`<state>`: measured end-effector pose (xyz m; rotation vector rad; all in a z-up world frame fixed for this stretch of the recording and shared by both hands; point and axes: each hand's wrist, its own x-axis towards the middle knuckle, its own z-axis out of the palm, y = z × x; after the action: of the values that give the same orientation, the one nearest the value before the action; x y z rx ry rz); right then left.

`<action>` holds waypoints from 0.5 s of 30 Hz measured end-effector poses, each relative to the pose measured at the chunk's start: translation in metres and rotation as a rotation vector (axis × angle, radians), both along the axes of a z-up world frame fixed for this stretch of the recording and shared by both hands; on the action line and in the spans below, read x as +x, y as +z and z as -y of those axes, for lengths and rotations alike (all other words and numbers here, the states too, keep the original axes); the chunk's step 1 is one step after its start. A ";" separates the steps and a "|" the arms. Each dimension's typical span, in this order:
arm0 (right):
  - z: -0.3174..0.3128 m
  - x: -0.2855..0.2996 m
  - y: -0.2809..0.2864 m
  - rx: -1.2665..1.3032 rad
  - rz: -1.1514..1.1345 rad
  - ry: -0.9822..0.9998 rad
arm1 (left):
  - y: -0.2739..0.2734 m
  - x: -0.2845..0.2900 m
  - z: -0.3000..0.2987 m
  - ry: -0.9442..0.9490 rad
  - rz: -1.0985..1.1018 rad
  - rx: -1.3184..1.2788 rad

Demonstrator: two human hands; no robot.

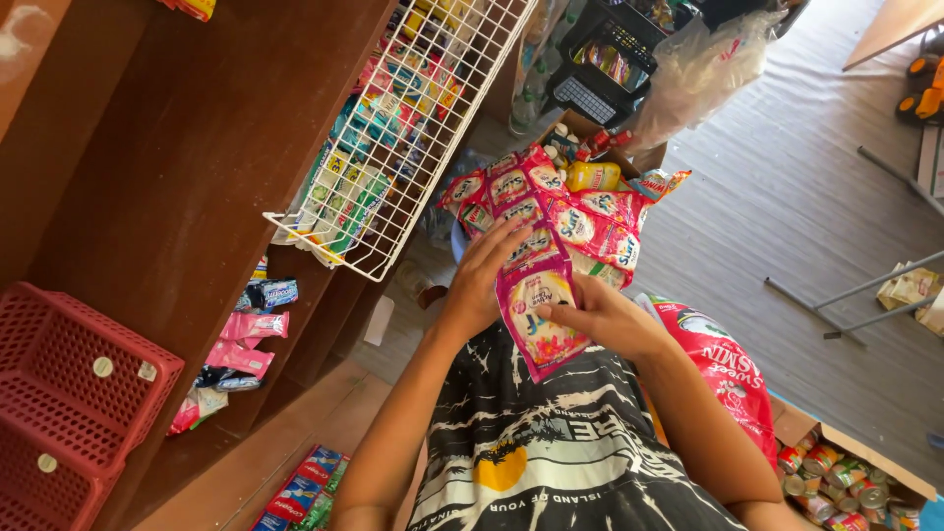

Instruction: Stocking and organizing small detergent packets from a container onto a grocery store shelf.

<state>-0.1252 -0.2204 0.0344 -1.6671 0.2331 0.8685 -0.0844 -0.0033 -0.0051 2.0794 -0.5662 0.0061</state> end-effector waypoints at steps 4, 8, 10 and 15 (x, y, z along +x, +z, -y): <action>0.007 -0.014 -0.006 -0.043 0.037 0.014 | -0.017 0.010 0.010 -0.054 0.050 -0.137; 0.009 -0.022 0.019 0.137 -0.092 -0.196 | -0.022 0.017 0.013 -0.071 -0.002 -0.270; 0.010 -0.026 0.024 0.180 -0.116 -0.203 | -0.019 0.018 0.010 -0.056 -0.004 -0.309; 0.025 -0.040 -0.027 0.341 -0.104 -0.171 | -0.016 0.025 -0.002 0.094 0.093 -0.191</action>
<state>-0.1656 -0.2452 0.0074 -1.2682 0.2779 0.8155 -0.0597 -0.0010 -0.0213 1.9241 -0.5032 0.2049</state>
